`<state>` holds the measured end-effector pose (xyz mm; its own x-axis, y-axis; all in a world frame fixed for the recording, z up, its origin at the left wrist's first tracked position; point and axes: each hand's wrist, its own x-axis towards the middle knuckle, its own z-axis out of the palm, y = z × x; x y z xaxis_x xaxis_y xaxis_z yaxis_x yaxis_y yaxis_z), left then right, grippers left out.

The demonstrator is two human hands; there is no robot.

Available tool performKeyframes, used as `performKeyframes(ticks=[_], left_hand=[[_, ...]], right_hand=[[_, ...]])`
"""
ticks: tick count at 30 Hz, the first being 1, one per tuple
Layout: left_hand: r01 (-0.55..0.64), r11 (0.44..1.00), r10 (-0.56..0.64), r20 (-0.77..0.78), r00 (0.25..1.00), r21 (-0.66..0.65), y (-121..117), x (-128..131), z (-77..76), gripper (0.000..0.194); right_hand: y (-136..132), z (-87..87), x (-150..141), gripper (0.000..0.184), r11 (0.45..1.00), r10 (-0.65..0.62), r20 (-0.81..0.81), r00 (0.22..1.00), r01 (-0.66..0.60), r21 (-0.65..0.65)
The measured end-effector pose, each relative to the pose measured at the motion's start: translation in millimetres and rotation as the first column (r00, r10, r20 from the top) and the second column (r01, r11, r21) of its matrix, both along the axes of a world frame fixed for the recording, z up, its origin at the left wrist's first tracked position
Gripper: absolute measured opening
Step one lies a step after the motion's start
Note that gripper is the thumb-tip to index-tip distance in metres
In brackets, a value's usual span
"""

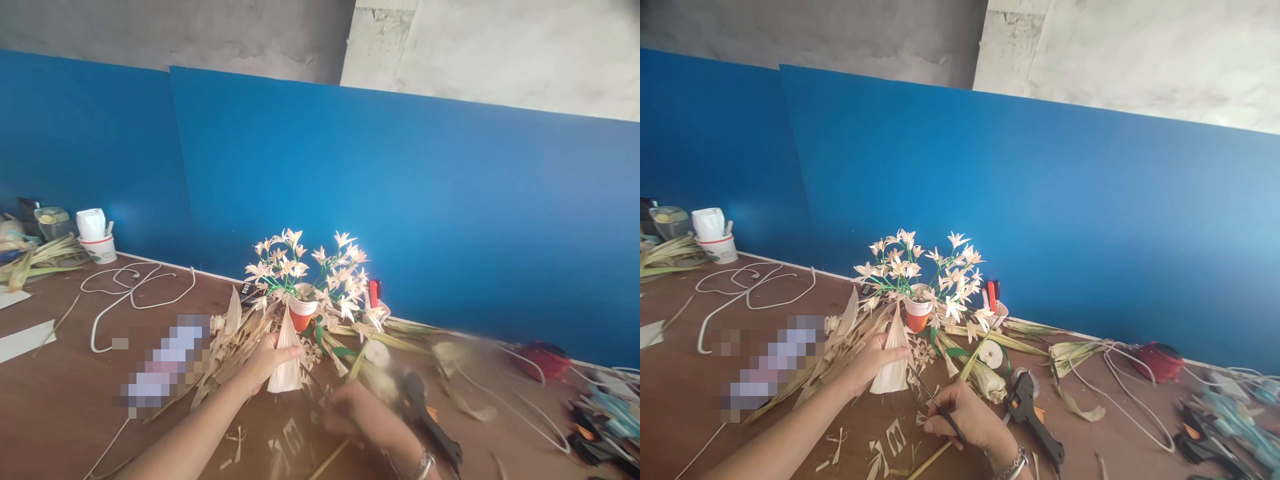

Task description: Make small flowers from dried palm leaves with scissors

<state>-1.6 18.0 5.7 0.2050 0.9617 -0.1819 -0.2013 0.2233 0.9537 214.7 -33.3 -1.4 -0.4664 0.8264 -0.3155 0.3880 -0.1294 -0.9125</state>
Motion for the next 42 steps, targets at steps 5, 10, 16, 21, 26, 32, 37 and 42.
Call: performKeyframes(ticks=[5, 10, 16, 21, 26, 32, 37, 42], left_hand=[[-0.032, 0.998, 0.036, -0.081, 0.996, 0.048, 4, 0, -5.8, 0.031], [-0.039, 0.91, 0.208, -0.374, 0.904, 0.412, 4, 1, -15.2, 0.02], [0.016, 0.665, 0.369, -0.347, 0.862, 0.747, -6, 3, -18.4, 0.019], [-0.366, 0.763, 0.506, -0.139, 0.851, 0.533, -16, 10, -6.0, 0.023], [-0.511, 0.816, 0.533, -0.007, 0.846, 0.272, -27, 19, 5.7, 0.033], [-0.519, 0.83, 0.522, 0.043, 0.852, 0.203, -30, 25, 4.3, 0.033], [-0.534, 0.83, 0.527, 0.089, 0.845, 0.16, -30, 26, 6.4, 0.034], [-0.54, 0.829, 0.529, 0.109, 0.842, 0.146, -32, 28, 8.8, 0.035]], right_hand=[[2, -0.3, 2, 0.019, 1.0, 0.011, -0.003, 1.0, -0.011, -0.019], [6, -14.0, 12, 0.025, 0.997, 0.043, -0.043, 0.998, -0.046, -0.058], [5, -11.8, 14, 0.032, 0.995, 0.051, -0.079, 0.996, -0.057, -0.076], [2, -8.2, 5, 0.038, 0.998, 0.052, -0.086, 0.995, -0.055, -0.029], [-5, -6.2, -10, 0.048, 0.998, -0.048, -0.188, 0.981, 0.052, 0.021], [-11, 8.8, -29, 0.05, 0.992, -0.12, -0.181, 0.976, 0.123, 0.003], [-12, 4.5, -33, 0.049, 0.98, -0.198, -0.201, 0.959, 0.188, -0.067], [-11, 3.6, -35, 0.048, 0.981, -0.193, -0.164, 0.967, 0.193, -0.019]])
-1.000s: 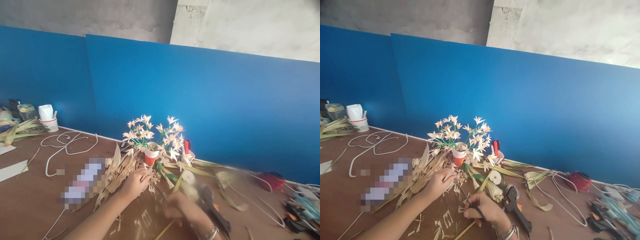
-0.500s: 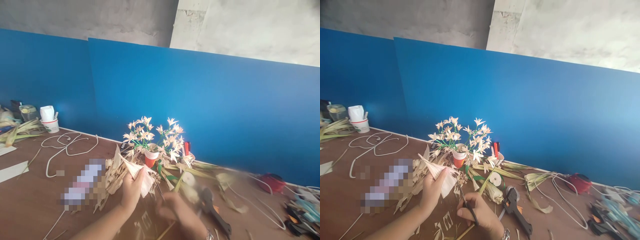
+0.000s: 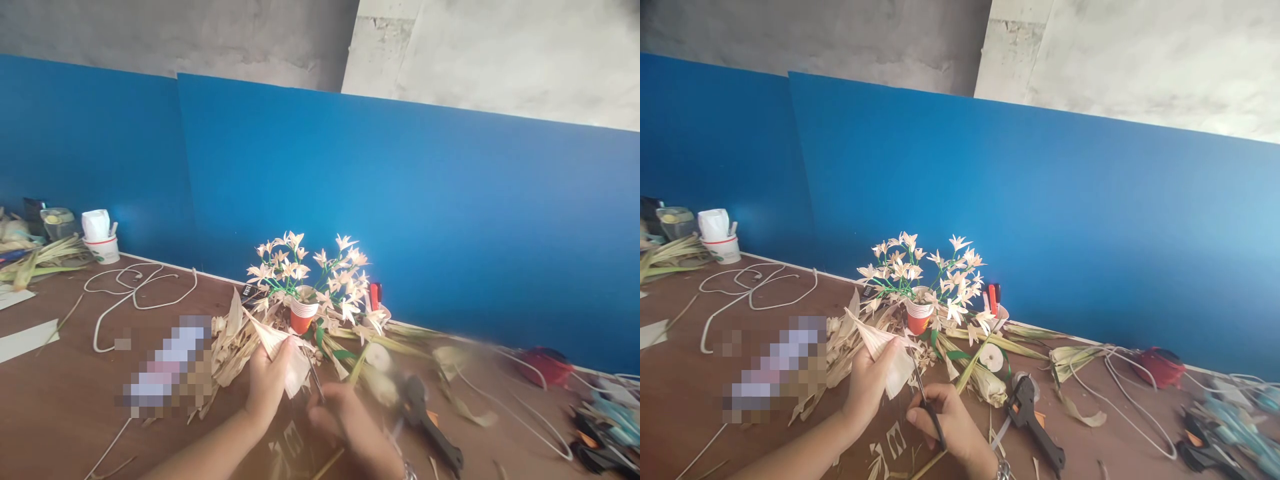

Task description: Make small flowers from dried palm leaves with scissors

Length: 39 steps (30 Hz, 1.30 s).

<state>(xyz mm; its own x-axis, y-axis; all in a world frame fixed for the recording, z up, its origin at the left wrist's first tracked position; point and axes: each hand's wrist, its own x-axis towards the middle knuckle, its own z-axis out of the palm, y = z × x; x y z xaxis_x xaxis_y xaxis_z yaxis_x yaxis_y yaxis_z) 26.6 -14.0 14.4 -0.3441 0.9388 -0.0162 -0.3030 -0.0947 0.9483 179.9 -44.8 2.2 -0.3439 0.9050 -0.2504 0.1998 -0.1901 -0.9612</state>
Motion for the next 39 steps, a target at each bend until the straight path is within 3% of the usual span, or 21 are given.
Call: performKeyframes(ticks=[5, 11, 21, 29, 39], left_hand=[[-0.022, 1.0, 0.022, 0.011, 1.0, 0.007, -1, 1, 2.3, 0.037], [0.008, 1.0, -0.008, 0.001, 1.0, 0.016, 2, -1, 1.8, 0.039], [0.105, 0.994, -0.105, 0.015, 0.994, -0.02, 9, -4, -0.3, 0.033], [0.153, 0.988, -0.154, -0.094, 0.984, -0.015, 14, -11, -0.5, 0.031], [0.252, 0.968, -0.252, -0.152, 0.956, -0.022, 19, -16, 6.1, 0.027]], right_hand=[[0, 3.4, -2, 0.047, 1.0, -0.008, -0.005, 1.0, 0.008, -0.007], [2, -7.9, -1, 0.055, 0.995, -0.042, -0.127, 0.991, 0.03, -0.095], [5, -11.5, 4, 0.052, 0.995, -0.046, -0.031, 0.998, 0.043, -0.089], [3, 1.4, 6, 0.041, 0.999, 0.03, 0.085, 0.996, -0.034, 0.041], [4, -0.2, 13, 0.034, 0.979, 0.091, 0.178, 0.98, -0.121, 0.162]])
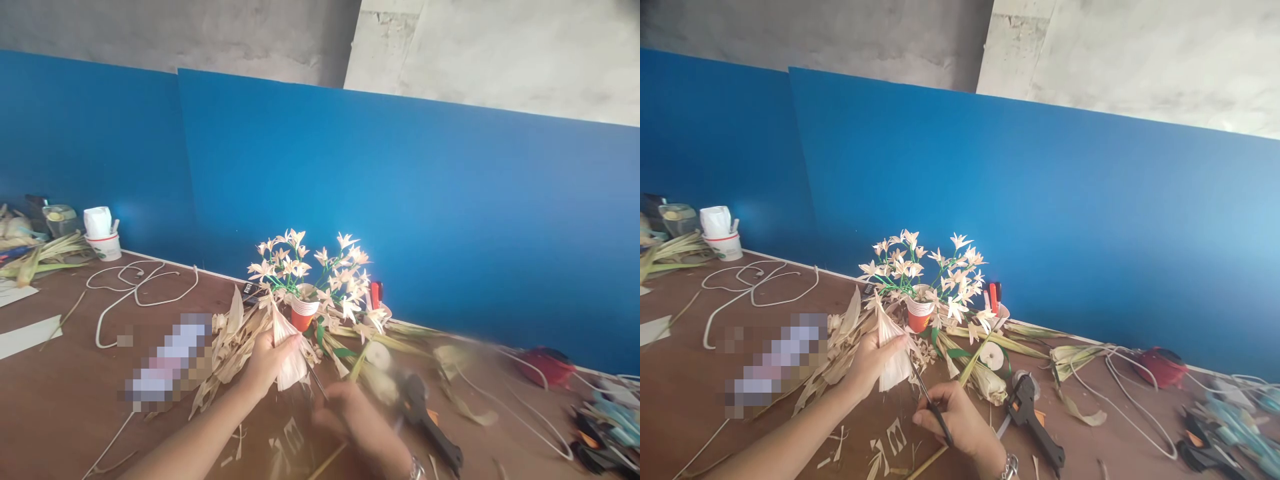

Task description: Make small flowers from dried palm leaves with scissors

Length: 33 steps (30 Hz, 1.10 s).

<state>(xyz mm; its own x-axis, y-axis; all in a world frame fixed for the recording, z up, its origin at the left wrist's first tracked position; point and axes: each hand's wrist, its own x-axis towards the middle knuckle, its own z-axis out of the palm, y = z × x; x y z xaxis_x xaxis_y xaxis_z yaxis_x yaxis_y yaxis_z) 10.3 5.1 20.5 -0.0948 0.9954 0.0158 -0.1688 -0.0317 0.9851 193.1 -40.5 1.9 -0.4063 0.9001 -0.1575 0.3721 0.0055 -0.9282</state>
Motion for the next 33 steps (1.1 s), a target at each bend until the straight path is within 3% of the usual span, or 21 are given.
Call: performKeyframes(ticks=[7, 14, 23, 29, 33], left_hand=[[0.089, 0.996, -0.088, -0.061, 0.994, 0.017, 5, -6, 3.3, 0.024], [0.13, 0.989, -0.116, -0.174, 0.978, 0.07, 9, -12, 4.3, 0.018], [0.194, 0.98, -0.182, -0.177, 0.967, 0.054, 7, -13, 10.6, 0.015], [0.129, 0.99, -0.116, -0.199, 0.973, 0.052, 11, -14, 5.5, 0.017], [0.089, 0.994, -0.078, -0.173, 0.982, 0.056, 12, -14, 2.7, 0.019]], right_hand=[[1, 4.9, 1, 0.031, 0.997, 0.043, 0.098, 0.994, -0.048, 0.056], [1, 4.1, 4, 0.026, 0.997, 0.072, 0.105, 0.992, -0.075, 0.027], [3, 0.1, 5, 0.019, 0.996, 0.069, 0.112, 0.991, -0.074, 0.046], [3, -1.3, 7, 0.024, 0.987, 0.118, 0.012, 0.993, -0.116, -0.112], [2, 1.8, 8, 0.026, 0.979, 0.17, 0.0, 0.986, -0.168, -0.114]])
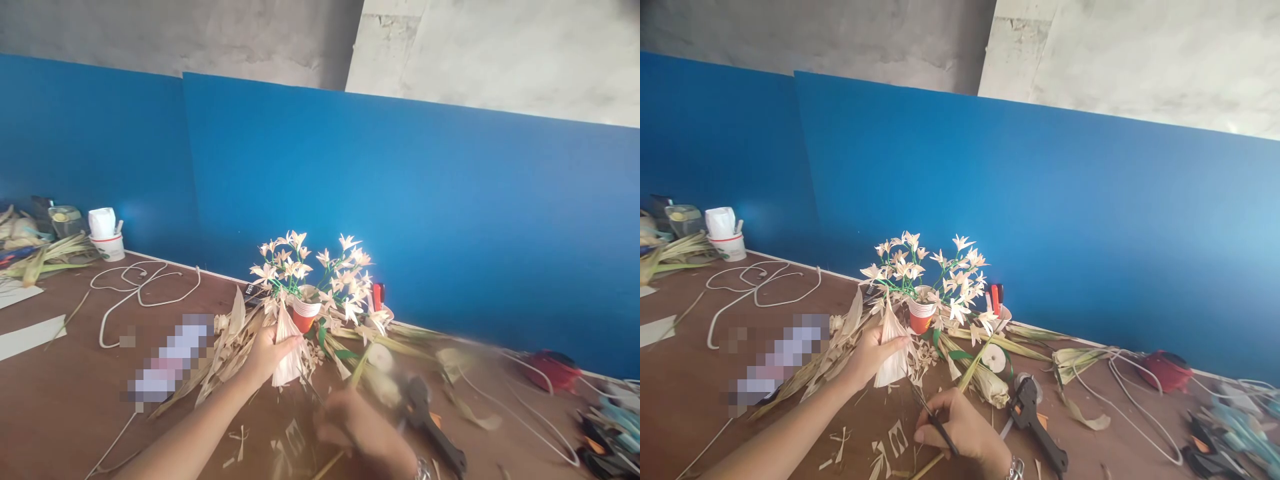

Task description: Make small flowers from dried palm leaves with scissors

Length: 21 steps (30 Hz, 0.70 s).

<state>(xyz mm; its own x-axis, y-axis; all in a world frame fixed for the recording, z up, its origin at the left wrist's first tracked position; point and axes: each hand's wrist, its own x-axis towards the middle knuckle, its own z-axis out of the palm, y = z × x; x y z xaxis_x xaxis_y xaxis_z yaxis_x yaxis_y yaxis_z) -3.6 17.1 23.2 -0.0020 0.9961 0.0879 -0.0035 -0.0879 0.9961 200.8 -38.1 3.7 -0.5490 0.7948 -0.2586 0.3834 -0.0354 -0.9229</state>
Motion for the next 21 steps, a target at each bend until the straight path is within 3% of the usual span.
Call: performKeyframes(ticks=[8, 21], left_hand=[[0.036, 0.999, -0.036, 0.012, 0.999, 0.009, -3.3, 3.5, -3.0, 0.02], [0.071, 0.997, -0.069, 0.057, 0.996, -0.04, -4.1, 5.0, -6.7, 0.018]], right_hand=[[-3.6, 7.5, -4.5, 0.017, 0.993, -0.003, 0.081, 0.997, -0.006, 0.115], [-3.2, 2.2, -5.9, 0.018, 0.993, -0.028, 0.098, 0.995, 0.017, 0.118]])
